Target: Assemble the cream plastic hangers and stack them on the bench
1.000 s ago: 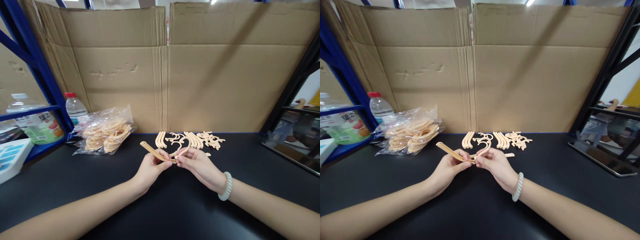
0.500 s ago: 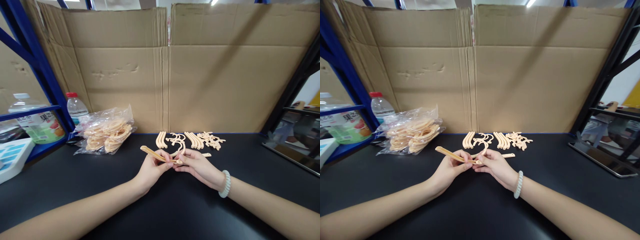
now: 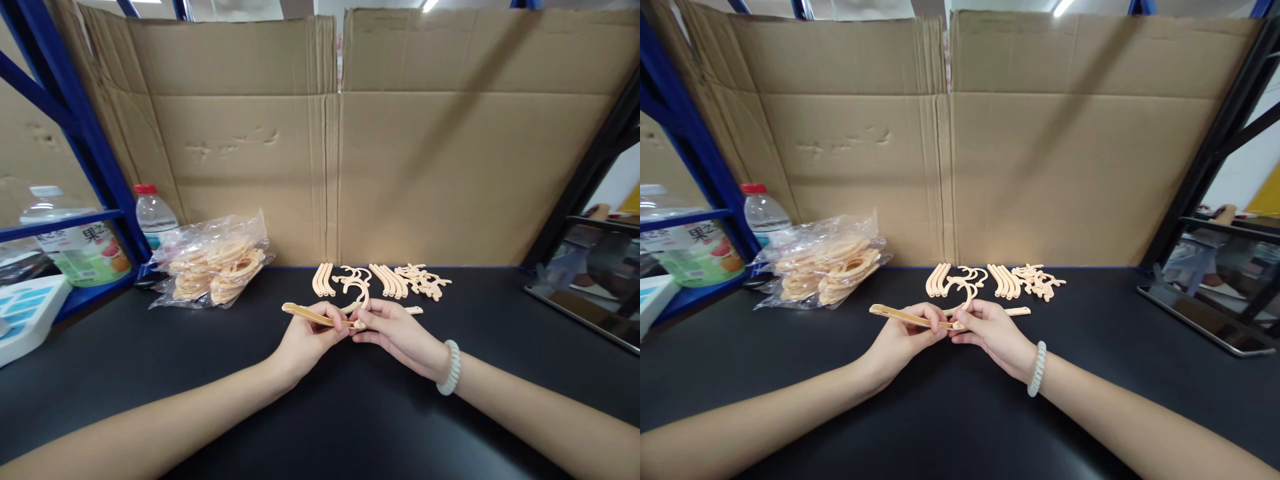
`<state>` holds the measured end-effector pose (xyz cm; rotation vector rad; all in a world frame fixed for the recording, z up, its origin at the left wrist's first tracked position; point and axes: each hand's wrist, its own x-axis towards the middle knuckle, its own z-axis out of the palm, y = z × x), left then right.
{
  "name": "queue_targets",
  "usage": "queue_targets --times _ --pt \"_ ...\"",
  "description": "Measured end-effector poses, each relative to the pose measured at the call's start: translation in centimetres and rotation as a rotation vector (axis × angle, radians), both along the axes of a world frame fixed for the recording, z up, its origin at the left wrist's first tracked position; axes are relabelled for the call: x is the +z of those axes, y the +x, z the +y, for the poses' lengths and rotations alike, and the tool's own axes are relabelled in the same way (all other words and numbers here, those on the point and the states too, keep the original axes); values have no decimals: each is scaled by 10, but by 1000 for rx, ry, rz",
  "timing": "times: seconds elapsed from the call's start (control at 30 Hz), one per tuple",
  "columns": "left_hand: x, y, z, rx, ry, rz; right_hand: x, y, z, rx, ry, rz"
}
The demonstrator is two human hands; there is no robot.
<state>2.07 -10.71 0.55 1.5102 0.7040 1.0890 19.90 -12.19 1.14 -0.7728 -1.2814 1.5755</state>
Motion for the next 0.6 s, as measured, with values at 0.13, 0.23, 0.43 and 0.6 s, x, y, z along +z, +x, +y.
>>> queue_targets --times 0.13,0.23,0.43,0.6 --pt "-1 -1 1 -5 32 18 -1 -1 -1 -11 -6 -12" --pt "0 -1 1 -12 35 27 -2 -1 -1 -20 1 -20" --pt "5 1 -1 -38 58 22 0 -5 -3 -66 39 -54" --pt "8 2 -2 -61 69 30 -1 -7 -3 -93 44 -66"
